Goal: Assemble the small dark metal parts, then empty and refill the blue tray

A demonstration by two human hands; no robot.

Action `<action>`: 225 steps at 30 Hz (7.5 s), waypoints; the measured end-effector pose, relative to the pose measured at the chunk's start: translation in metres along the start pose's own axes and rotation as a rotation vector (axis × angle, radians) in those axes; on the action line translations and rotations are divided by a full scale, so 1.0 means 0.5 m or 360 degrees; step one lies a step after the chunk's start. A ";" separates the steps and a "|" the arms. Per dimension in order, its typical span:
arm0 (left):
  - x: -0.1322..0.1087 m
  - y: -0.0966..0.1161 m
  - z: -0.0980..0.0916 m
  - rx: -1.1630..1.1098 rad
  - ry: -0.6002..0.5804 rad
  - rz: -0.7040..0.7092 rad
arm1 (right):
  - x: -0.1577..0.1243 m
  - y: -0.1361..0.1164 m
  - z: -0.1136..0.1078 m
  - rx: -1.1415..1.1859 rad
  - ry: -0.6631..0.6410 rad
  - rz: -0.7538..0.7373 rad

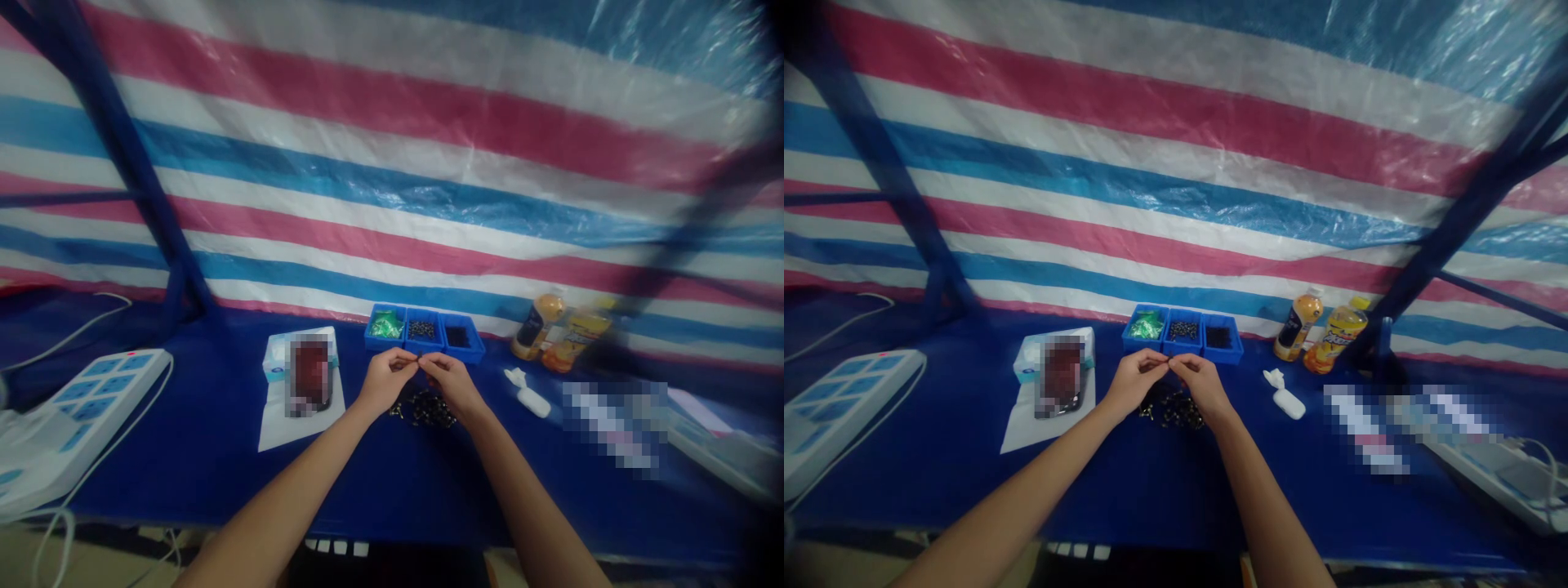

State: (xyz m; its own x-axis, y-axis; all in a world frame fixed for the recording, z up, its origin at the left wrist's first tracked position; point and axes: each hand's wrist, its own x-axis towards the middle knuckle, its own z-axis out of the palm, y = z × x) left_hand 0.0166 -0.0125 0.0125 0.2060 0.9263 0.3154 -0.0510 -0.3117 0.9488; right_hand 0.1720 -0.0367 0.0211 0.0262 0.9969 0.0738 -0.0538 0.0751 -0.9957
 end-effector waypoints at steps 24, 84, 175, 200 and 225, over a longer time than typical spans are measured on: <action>-0.006 0.014 0.002 -0.0396 0.0097 -0.0447 | -0.010 -0.018 0.009 -0.0469 0.0018 -0.0294; -0.008 0.017 0.001 -0.0654 0.0005 -0.0530 | -0.003 -0.009 -0.001 -0.0361 -0.0040 -0.0234; -0.021 0.026 -0.001 0.0629 -0.0029 0.0325 | -0.011 -0.002 -0.011 -0.0805 0.0057 -0.0276; -0.018 0.004 -0.041 0.1438 0.0001 -0.0012 | 0.031 -0.011 -0.057 -0.1504 -0.0227 -0.0412; -0.033 0.011 -0.024 0.1580 -0.0192 0.0118 | 0.020 0.007 -0.039 -0.0864 0.0035 -0.0359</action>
State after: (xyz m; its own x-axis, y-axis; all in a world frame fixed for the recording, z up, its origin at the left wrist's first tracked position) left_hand 0.0014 -0.0268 0.0130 0.3362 0.8868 0.3172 0.7593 -0.4545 0.4658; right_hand 0.1916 -0.0269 0.0172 -0.0013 0.9566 0.2915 0.4740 0.2573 -0.8421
